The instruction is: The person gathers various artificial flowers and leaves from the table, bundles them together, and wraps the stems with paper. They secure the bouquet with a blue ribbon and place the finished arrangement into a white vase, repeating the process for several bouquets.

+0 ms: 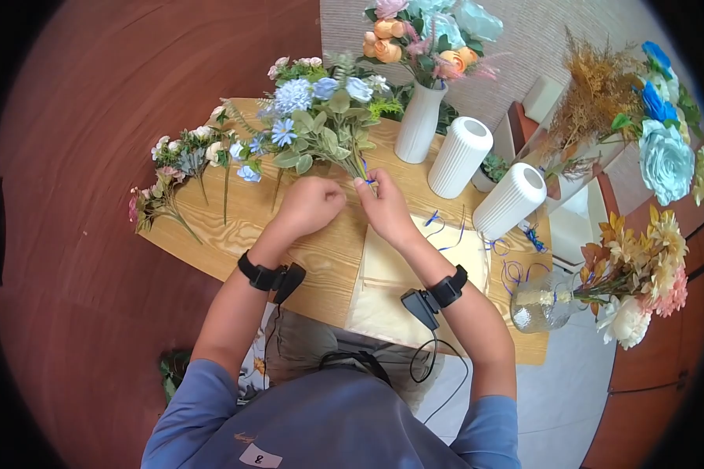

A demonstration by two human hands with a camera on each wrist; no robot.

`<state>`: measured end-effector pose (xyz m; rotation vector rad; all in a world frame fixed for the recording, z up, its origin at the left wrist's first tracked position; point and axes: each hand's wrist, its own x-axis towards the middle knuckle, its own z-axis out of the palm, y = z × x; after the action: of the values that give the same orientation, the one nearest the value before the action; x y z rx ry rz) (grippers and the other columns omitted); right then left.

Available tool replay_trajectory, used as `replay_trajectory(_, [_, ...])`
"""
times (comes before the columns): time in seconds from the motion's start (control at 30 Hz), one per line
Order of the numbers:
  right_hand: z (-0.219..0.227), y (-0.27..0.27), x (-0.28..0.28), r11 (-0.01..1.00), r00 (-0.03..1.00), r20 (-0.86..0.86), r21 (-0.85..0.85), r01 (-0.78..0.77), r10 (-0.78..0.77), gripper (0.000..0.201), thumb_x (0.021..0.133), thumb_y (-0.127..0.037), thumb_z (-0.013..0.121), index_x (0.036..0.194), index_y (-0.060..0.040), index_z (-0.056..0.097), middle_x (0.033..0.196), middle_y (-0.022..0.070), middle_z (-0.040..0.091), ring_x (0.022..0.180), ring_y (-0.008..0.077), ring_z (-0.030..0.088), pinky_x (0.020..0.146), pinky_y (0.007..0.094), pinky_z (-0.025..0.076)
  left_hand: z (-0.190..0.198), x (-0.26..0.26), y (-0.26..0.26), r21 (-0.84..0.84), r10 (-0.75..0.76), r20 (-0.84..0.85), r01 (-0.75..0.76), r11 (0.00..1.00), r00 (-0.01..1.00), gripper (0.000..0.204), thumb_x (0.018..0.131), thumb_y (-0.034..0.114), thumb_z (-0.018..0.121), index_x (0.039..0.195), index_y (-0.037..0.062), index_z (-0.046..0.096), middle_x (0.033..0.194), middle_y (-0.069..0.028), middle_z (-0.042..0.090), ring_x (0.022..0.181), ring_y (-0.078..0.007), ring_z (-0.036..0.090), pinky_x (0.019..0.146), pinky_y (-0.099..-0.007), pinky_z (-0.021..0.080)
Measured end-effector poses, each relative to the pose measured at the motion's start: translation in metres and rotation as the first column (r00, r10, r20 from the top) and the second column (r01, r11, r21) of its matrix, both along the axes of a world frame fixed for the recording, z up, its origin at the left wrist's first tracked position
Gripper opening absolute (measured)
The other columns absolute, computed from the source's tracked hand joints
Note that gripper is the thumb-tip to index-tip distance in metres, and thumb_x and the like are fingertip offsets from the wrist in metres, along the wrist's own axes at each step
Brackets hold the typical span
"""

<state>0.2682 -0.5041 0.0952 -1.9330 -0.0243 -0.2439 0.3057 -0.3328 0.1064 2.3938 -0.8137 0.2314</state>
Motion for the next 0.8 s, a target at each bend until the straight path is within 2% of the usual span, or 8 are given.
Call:
replay_trajectory(0.07, [0.001, 0.003, -0.002, 0.998, 0.998, 0.049, -0.046, 0.033, -0.031, 0.024, 0.093, -0.025, 0.058, 0.101, -0.0038, 0.050, 0.072, 0.0104, 0.056, 0.061, 0.0181, 0.051, 0.057, 0.0333, 0.042, 0.026, -0.014, -0.003, -0.268, -0.024, -0.168, -0.023, 0.963, 0.985, 0.022, 0.082, 0.019, 0.063, 0.094, 0.0020, 0.069, 0.066, -0.0120, 0.064, 0.060, -0.0188, 0.064, 0.056, -0.0344, 0.049])
replay_trajectory(0.17, [0.000, 0.006, -0.003, 0.991, 0.992, 0.113, -0.119, 0.062, -0.048, 0.024, 0.092, -0.022, 0.058, 0.102, -0.0020, 0.049, 0.080, 0.0182, 0.058, 0.068, 0.0278, 0.055, 0.064, 0.0383, 0.044, 0.032, -0.014, -0.017, -0.429, 0.017, -0.041, -0.033, 0.903, 0.999, 0.023, 0.083, 0.019, 0.062, 0.098, 0.0035, 0.069, 0.066, -0.0130, 0.064, 0.059, -0.0206, 0.065, 0.056, -0.0345, 0.049])
replay_trajectory(0.3, [0.007, 0.012, -0.009, 0.978, 0.991, 0.125, -0.194, 0.073, -0.049, 0.020, 0.091, -0.016, 0.055, 0.104, -0.0025, 0.048, 0.086, 0.0240, 0.061, 0.077, 0.0391, 0.060, 0.067, 0.0435, 0.046, 0.028, -0.001, -0.026, -0.303, 0.038, 0.054, -0.020, 0.953, 0.998, 0.024, 0.084, 0.019, 0.061, 0.101, 0.0038, 0.069, 0.063, -0.0107, 0.064, 0.057, -0.0184, 0.064, 0.054, -0.0321, 0.048])
replay_trajectory(0.4, [0.010, 0.012, -0.012, 0.964, 0.992, 0.116, -0.256, 0.072, -0.043, 0.019, 0.090, -0.011, 0.053, 0.106, -0.0026, 0.047, 0.086, 0.0248, 0.062, 0.081, 0.0426, 0.061, 0.067, 0.0472, 0.046, 0.026, 0.001, -0.032, -0.266, 0.025, -0.059, -0.040, 0.963, 0.998, 0.028, 0.085, 0.021, 0.061, 0.105, 0.0026, 0.068, 0.060, -0.0088, 0.063, 0.052, -0.0160, 0.062, 0.053, -0.0306, 0.048])
replay_trajectory(0.47, [0.010, 0.012, -0.013, 0.964, 0.993, 0.107, -0.256, 0.067, -0.041, 0.018, 0.089, -0.010, 0.052, 0.105, -0.0021, 0.047, 0.085, 0.0246, 0.062, 0.080, 0.0428, 0.061, 0.067, 0.0476, 0.046, 0.028, -0.001, -0.034, -0.296, -0.001, -0.267, -0.081, 0.952, 0.964, 0.030, 0.086, 0.019, 0.060, 0.108, -0.0016, 0.065, 0.059, -0.0088, 0.063, 0.048, -0.0152, 0.060, 0.050, -0.0296, 0.047])
replay_trajectory(0.6, [0.010, 0.010, -0.012, 0.984, 0.996, 0.091, -0.180, 0.018, -0.002, 0.019, 0.088, -0.008, 0.053, 0.105, -0.0005, 0.047, 0.085, 0.0254, 0.062, 0.080, 0.0433, 0.061, 0.068, 0.0487, 0.047, 0.029, -0.001, -0.037, -0.369, -0.098, -0.410, -0.067, 0.927, 0.907, 0.026, 0.087, 0.016, 0.060, 0.101, -0.0051, 0.062, 0.056, -0.0079, 0.062, 0.045, -0.0125, 0.057, 0.045, -0.0278, 0.044])
replay_trajectory(0.73, [-0.002, 0.007, -0.008, 0.960, 0.972, 0.232, -0.264, 0.093, -0.031, 0.020, 0.088, -0.008, 0.053, 0.105, 0.0000, 0.046, 0.084, 0.0263, 0.062, 0.081, 0.0439, 0.060, 0.068, 0.0493, 0.046, 0.017, 0.005, -0.042, -0.640, -0.268, -0.477, -0.122, 0.759, 0.837, 0.014, 0.088, 0.013, 0.061, 0.089, -0.0016, 0.060, 0.056, -0.0043, 0.059, 0.043, -0.0074, 0.049, 0.040, -0.0213, 0.036])
replay_trajectory(0.8, [-0.009, 0.003, -0.004, 0.945, 0.964, 0.263, -0.302, 0.124, -0.042, 0.022, 0.090, -0.014, 0.056, 0.105, -0.0006, 0.049, 0.082, 0.0212, 0.061, 0.071, 0.0355, 0.060, 0.063, 0.0415, 0.046, 0.015, 0.007, -0.043, -0.710, -0.354, -0.502, -0.142, 0.690, 0.789, 0.012, 0.088, 0.012, 0.062, 0.087, 0.0001, 0.060, 0.057, -0.0033, 0.058, 0.042, -0.0060, 0.047, 0.039, -0.0194, 0.034])
